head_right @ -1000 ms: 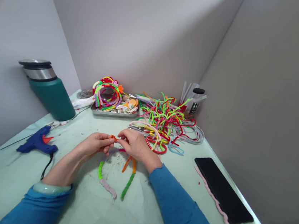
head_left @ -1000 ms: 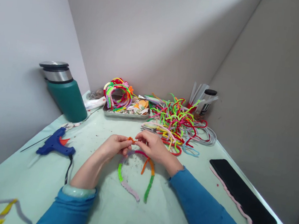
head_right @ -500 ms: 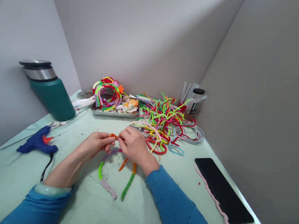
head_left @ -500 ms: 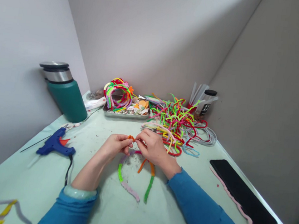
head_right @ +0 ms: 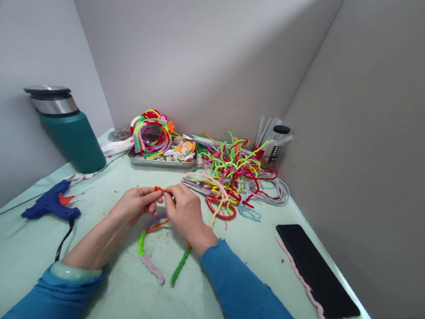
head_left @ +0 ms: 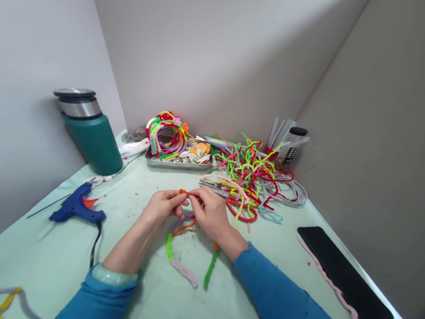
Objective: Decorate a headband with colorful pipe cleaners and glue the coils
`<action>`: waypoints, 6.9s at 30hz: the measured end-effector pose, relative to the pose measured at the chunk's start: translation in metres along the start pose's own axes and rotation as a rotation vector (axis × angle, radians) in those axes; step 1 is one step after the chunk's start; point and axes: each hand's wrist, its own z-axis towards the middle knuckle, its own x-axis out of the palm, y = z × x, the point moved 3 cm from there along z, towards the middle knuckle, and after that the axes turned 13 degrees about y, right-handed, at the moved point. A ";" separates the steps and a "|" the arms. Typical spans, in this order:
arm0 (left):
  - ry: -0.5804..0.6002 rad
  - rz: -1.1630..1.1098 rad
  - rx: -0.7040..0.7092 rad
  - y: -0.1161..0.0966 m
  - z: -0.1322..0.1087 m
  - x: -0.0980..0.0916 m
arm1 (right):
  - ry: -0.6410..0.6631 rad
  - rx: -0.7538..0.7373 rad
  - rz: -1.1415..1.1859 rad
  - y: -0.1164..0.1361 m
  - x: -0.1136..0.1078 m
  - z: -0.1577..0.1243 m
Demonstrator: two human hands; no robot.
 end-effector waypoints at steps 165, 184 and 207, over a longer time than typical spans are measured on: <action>0.168 -0.213 -0.178 0.000 -0.006 0.006 | 0.410 0.169 0.814 -0.023 -0.008 0.007; 0.076 -0.206 -0.152 0.001 -0.004 0.004 | 0.286 0.116 0.650 -0.025 0.000 0.008; 0.149 -0.047 -0.197 0.000 -0.006 0.003 | 0.481 0.206 0.608 -0.033 -0.002 0.006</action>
